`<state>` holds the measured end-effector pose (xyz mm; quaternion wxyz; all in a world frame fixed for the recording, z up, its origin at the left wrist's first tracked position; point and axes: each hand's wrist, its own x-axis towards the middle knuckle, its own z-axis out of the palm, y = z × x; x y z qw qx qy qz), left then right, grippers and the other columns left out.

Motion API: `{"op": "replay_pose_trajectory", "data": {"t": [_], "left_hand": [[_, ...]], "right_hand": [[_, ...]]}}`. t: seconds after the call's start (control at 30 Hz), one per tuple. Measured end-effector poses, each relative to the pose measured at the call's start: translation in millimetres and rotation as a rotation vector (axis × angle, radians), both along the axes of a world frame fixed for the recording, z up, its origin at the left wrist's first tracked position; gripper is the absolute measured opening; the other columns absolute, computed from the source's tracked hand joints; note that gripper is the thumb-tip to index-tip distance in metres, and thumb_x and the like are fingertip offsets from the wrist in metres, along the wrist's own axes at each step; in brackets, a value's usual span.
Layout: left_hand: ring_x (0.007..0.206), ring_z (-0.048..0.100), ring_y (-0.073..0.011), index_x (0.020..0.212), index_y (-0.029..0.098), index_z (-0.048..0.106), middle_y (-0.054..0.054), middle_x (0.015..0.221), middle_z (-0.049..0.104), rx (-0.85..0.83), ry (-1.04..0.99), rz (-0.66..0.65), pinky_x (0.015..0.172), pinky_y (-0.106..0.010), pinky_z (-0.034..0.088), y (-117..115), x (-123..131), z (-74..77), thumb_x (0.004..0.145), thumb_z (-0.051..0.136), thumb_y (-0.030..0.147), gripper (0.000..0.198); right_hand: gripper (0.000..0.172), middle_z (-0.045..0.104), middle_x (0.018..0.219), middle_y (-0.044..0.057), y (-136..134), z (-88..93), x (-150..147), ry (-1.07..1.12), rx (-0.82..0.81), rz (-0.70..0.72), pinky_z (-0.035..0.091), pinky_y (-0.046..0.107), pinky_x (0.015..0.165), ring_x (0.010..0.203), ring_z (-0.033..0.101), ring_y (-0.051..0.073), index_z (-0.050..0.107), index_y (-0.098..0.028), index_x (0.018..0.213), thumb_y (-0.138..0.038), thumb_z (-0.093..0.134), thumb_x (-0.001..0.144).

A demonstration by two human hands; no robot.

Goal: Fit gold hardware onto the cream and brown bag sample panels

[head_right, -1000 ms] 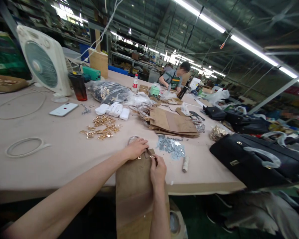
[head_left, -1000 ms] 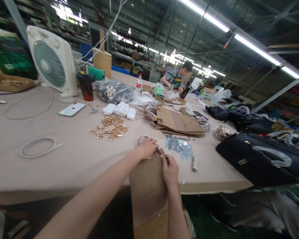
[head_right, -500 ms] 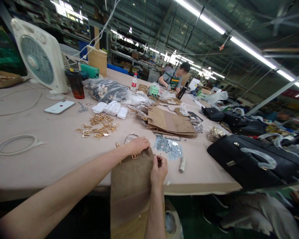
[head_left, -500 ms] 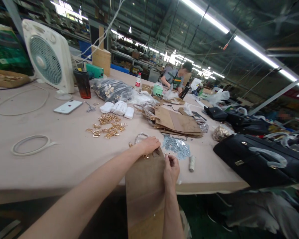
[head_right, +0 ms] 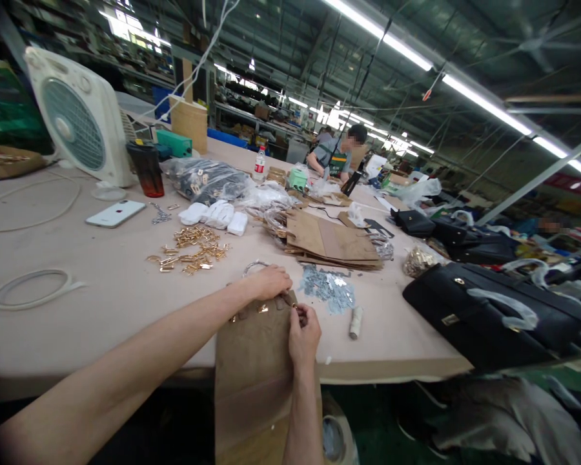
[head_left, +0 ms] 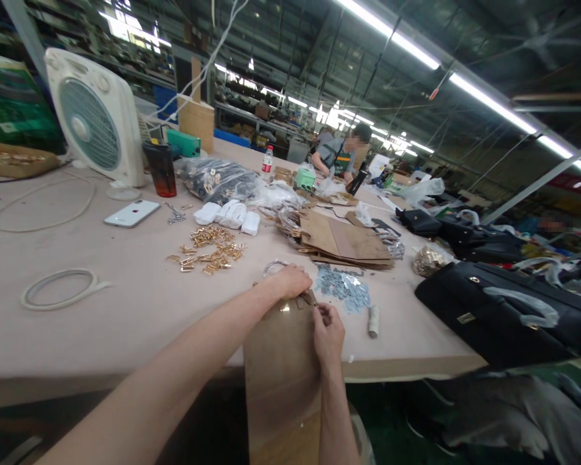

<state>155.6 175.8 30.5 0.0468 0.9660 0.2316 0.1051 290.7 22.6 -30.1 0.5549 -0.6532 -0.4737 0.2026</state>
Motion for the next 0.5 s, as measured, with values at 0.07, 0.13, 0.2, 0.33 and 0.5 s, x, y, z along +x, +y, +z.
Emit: {"op": "replay_pose_trajectory", "data": {"t": [0.07, 0.13, 0.2, 0.33, 0.5], "left_hand": [[0.108, 0.061, -0.0264, 0.092, 0.018, 0.073, -0.013, 0.105, 0.075, -0.003, -0.032, -0.031, 0.090, -0.035, 0.043, -4.1, 5.7, 6.2, 0.092, 0.067, 0.022, 0.007], [0.109, 0.062, -0.0249, 0.091, 0.020, 0.072, -0.011, 0.104, 0.075, -0.018, -0.054, -0.065, 0.091, -0.033, 0.043, -11.6, 13.4, 10.8, 0.091, 0.067, 0.019, 0.005], [0.102, 0.065, -0.0231, 0.093, 0.021, 0.072, -0.008, 0.100, 0.076, -0.047, -0.072, -0.073, 0.087, -0.030, 0.045, -20.9, 21.5, 13.0, 0.093, 0.065, 0.021, 0.007], [0.095, 0.069, -0.0215, 0.119, 0.023, 0.068, -0.007, 0.107, 0.076, -0.119, -0.151, -0.008, 0.082, -0.029, 0.048, -37.3, 27.9, 12.4, 0.105, 0.045, 0.033, 0.029], [0.107, 0.069, -0.0200, 0.126, 0.021, 0.064, -0.006, 0.117, 0.075, -0.393, -0.505, 0.294, 0.092, -0.028, 0.050, -47.1, 4.2, 5.3, 0.102, 0.047, 0.032, 0.031]], "right_hand": [[0.033, 0.073, 0.094, 0.007, 0.7, 0.6, -1.9, -0.047, 0.005, 0.051, 0.054, 0.032, 0.076, 0.083, 0.068, 0.022, 0.071, -0.020, 0.106, -0.048, 0.063, 0.091], [0.031, 0.074, 0.100, 0.008, 1.9, 0.6, -3.9, -0.110, 0.012, 0.108, 0.053, 0.033, 0.081, 0.089, 0.068, 0.023, 0.073, -0.021, 0.107, -0.047, 0.062, 0.093], [0.027, 0.075, 0.101, 0.008, 3.6, 0.2, -4.8, -0.168, 0.015, 0.147, 0.052, 0.034, 0.084, 0.091, 0.068, 0.024, 0.074, -0.022, 0.103, -0.043, 0.061, 0.092], [0.022, 0.076, 0.095, 0.008, 9.6, -1.1, -1.2, -0.192, 0.001, 0.110, 0.051, 0.036, 0.083, 0.088, 0.068, 0.025, 0.075, -0.021, 0.095, -0.038, 0.063, 0.088], [0.032, 0.077, 0.093, 0.009, 20.1, -0.3, 12.3, 0.015, -0.061, 0.078, 0.053, 0.034, 0.074, 0.079, 0.068, 0.023, 0.076, -0.018, 0.102, -0.045, 0.067, 0.085]]}}
